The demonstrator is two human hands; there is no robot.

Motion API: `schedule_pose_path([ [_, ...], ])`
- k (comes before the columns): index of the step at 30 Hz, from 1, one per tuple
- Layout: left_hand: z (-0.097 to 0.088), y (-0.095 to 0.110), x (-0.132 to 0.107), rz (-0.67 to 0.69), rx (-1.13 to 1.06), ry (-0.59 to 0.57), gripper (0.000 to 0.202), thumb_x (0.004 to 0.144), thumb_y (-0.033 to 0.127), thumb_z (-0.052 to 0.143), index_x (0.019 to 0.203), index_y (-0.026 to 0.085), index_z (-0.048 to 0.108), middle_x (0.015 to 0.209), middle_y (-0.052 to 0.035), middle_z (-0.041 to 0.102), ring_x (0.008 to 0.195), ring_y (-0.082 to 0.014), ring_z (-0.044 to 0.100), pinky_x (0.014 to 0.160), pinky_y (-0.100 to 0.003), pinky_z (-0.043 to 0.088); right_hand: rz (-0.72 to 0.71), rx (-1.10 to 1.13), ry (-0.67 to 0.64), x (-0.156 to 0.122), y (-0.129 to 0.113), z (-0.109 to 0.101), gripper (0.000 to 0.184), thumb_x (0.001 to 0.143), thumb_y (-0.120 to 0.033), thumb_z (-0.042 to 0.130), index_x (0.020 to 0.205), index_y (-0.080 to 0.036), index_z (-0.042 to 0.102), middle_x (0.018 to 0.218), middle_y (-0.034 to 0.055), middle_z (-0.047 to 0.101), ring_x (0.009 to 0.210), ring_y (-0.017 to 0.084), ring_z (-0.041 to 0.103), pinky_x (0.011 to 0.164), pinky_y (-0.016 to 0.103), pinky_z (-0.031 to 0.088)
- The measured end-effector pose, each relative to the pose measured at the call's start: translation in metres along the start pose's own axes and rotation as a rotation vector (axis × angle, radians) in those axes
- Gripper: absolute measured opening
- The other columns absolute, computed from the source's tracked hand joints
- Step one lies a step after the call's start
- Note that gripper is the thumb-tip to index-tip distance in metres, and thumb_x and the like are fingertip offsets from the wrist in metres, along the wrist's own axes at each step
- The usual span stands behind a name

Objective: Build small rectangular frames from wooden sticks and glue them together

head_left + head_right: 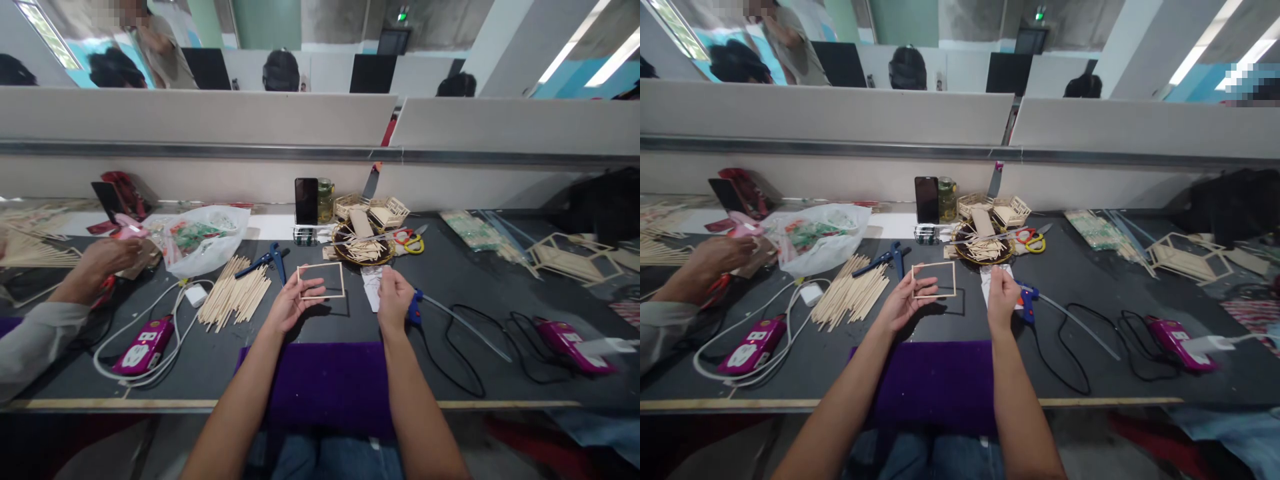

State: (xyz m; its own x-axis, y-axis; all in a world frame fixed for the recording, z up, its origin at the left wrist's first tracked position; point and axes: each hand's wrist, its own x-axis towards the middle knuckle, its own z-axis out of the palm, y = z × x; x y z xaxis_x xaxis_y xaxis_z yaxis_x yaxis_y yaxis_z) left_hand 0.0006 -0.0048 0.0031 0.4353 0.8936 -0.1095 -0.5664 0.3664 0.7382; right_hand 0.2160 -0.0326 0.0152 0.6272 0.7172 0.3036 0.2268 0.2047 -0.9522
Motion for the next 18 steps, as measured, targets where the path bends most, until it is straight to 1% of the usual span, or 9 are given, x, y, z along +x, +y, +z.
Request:
schedule_pose_path([
  [1,0.000,0.000,0.001,0.010,-0.008,0.007,0.044,0.093,0.023,0.051,0.135,0.021,0.039,0.110,-0.0138,0.069,0.091,-0.0209,0.070,0.078,-0.035,0.059,-0.045,-0.055,0.035,0.001,-0.001,-0.004,0.048,0.086,-0.055,0.048,0.054,-0.020,0.044,0.048,-0.0055,0.039,0.048,0.009,0.034,0.047,0.024,0.030],
  [3,-0.001,0.000,0.002,0.027,-0.023,0.018,0.044,0.093,0.024,0.049,0.136,0.022,0.037,0.109,-0.0134,0.069,0.092,-0.0206,0.070,0.078,-0.035,0.059,-0.088,-0.117,0.035,0.000,-0.002,-0.008,0.042,0.083,-0.050,0.053,0.056,-0.019,0.050,0.053,-0.0030,0.048,0.053,0.011,0.041,0.052,0.024,0.036],
  [5,-0.002,-0.001,0.002,0.040,-0.038,0.031,0.044,0.094,0.024,0.049,0.136,0.021,0.037,0.109,-0.0139,0.069,0.093,-0.0211,0.070,0.079,-0.036,0.058,-0.065,-0.103,-0.070,-0.002,-0.001,-0.006,0.030,0.079,-0.046,0.059,0.073,-0.017,0.062,0.069,0.0011,0.062,0.058,0.012,0.049,0.055,0.024,0.040],
  [7,-0.002,-0.001,0.003,0.050,-0.052,0.046,0.044,0.094,0.025,0.049,0.136,0.021,0.037,0.109,-0.0145,0.069,0.095,-0.0218,0.070,0.081,-0.037,0.058,0.032,-0.044,-0.197,-0.007,0.002,0.001,0.031,0.076,-0.046,0.061,0.088,-0.017,0.066,0.078,0.0033,0.067,0.054,0.011,0.051,0.051,0.024,0.041],
  [8,-0.002,-0.002,0.003,0.052,-0.056,0.050,0.045,0.093,0.025,0.050,0.136,0.022,0.037,0.109,-0.0147,0.069,0.096,-0.0220,0.069,0.082,-0.037,0.057,0.095,-0.014,-0.257,-0.010,0.003,0.004,0.033,0.076,-0.048,0.060,0.090,-0.017,0.067,0.077,0.0032,0.067,0.050,0.010,0.049,0.047,0.023,0.039],
  [10,-0.001,-0.002,0.003,0.047,-0.061,0.048,0.046,0.093,0.026,0.050,0.137,0.023,0.035,0.110,-0.0143,0.069,0.096,-0.0220,0.069,0.083,-0.038,0.056,0.211,0.042,-0.377,-0.015,0.003,0.010,0.037,0.077,-0.052,0.060,0.085,-0.017,0.068,0.071,0.0026,0.067,0.044,0.008,0.045,0.040,0.021,0.035],
  [13,0.003,-0.002,0.002,0.037,-0.057,0.024,0.049,0.093,0.030,0.050,0.139,0.025,0.033,0.111,-0.0139,0.068,0.096,-0.0219,0.069,0.084,-0.039,0.056,0.316,0.128,-0.505,-0.021,0.001,0.016,0.038,0.071,-0.053,0.066,0.081,-0.017,0.070,0.069,0.0027,0.067,0.044,0.007,0.047,0.036,0.018,0.032],
  [16,0.006,-0.001,0.000,0.037,-0.053,-0.003,0.052,0.093,0.037,0.049,0.140,0.026,0.031,0.111,-0.0142,0.068,0.097,-0.0227,0.069,0.083,-0.039,0.056,0.382,0.198,-0.518,-0.022,-0.001,0.019,0.035,0.067,-0.049,0.072,0.079,-0.016,0.070,0.062,0.0007,0.064,0.042,0.006,0.044,0.035,0.016,0.031],
  [18,0.006,0.000,0.000,0.041,-0.053,-0.008,0.052,0.093,0.037,0.050,0.140,0.026,0.033,0.112,-0.0141,0.068,0.098,-0.0232,0.069,0.082,-0.038,0.056,0.415,0.251,-0.501,-0.022,0.000,0.019,0.033,0.066,-0.046,0.074,0.077,-0.015,0.071,0.060,-0.0004,0.062,0.041,0.005,0.042,0.035,0.016,0.031],
])
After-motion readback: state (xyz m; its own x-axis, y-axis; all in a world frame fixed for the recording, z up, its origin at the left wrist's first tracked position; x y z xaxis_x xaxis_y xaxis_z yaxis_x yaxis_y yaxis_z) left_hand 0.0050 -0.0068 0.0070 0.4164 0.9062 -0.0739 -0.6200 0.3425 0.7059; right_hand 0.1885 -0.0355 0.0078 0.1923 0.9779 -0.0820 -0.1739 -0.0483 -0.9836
